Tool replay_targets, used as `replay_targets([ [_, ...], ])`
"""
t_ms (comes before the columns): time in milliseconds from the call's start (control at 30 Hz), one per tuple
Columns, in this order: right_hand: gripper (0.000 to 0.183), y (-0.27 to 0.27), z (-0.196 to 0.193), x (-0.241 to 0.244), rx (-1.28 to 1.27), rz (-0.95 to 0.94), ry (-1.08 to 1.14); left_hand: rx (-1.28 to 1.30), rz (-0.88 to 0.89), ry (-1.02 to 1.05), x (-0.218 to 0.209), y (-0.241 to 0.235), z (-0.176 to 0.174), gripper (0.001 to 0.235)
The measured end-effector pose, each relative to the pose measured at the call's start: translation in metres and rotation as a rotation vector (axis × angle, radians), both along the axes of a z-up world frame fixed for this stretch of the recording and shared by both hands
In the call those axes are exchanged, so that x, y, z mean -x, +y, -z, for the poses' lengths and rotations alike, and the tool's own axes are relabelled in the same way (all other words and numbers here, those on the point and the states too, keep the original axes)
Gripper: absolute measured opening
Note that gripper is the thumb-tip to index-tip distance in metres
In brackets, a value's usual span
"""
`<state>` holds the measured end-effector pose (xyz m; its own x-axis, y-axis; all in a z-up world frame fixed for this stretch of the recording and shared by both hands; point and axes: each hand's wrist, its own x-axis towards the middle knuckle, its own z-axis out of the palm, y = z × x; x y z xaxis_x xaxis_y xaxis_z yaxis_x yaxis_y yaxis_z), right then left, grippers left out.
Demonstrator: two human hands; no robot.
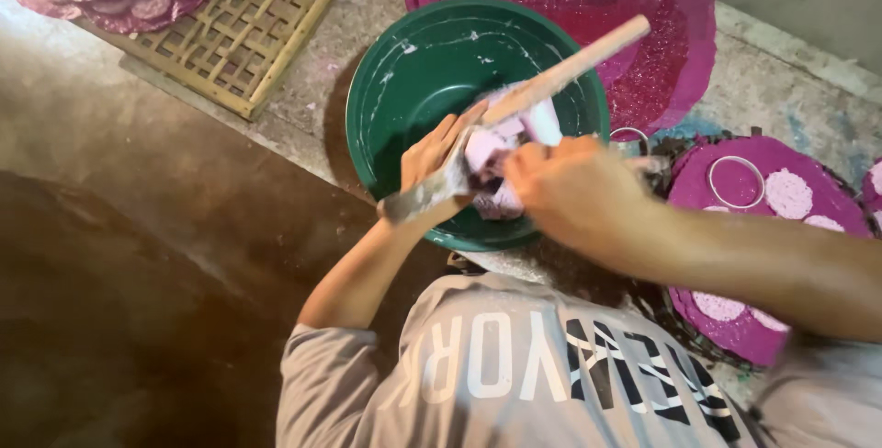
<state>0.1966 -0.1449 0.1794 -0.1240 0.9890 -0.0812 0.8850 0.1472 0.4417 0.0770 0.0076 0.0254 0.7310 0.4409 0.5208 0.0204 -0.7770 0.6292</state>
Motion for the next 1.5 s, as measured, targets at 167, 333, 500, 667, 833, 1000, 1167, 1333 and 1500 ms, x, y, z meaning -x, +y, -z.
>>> replay_targets([
  [167,0.01,0.002,0.011,-0.004,-0.108,-0.009,0.09,0.079,-0.173,0.269,-0.008,0.007,-0.002,0.083],
  [333,0.008,-0.045,-0.02,-0.042,-0.164,0.097,0.131,0.053,-0.115,0.104,-0.003,0.033,0.006,0.061],
  [500,0.006,-0.024,-0.008,-0.034,-0.211,-0.041,0.037,0.041,0.052,0.254,-0.011,0.024,0.01,0.064],
  [667,0.013,0.013,0.003,0.002,-0.094,-0.084,-0.091,0.03,0.105,0.25,-0.03,0.005,0.006,0.065],
  [833,0.009,-0.018,-0.028,-0.019,-0.005,0.083,0.116,0.0,-0.125,0.28,-0.013,0.016,-0.007,0.065],
  [1000,0.02,-0.036,-0.05,-0.043,-0.08,0.179,0.24,-0.101,-0.072,0.136,-0.001,0.031,-0.023,0.072],
  [1167,0.015,-0.001,-0.027,-0.04,0.084,0.13,0.325,0.081,-0.003,0.079,-0.012,0.013,-0.012,0.072],
  [1333,0.014,0.023,0.045,-0.018,-0.008,-0.055,0.058,0.31,0.116,-0.006,-0.028,0.004,0.01,0.062],
  [1500,0.012,-0.012,0.024,-0.036,-0.074,-0.013,0.159,0.134,-0.193,0.201,-0.012,0.032,0.013,0.063],
])
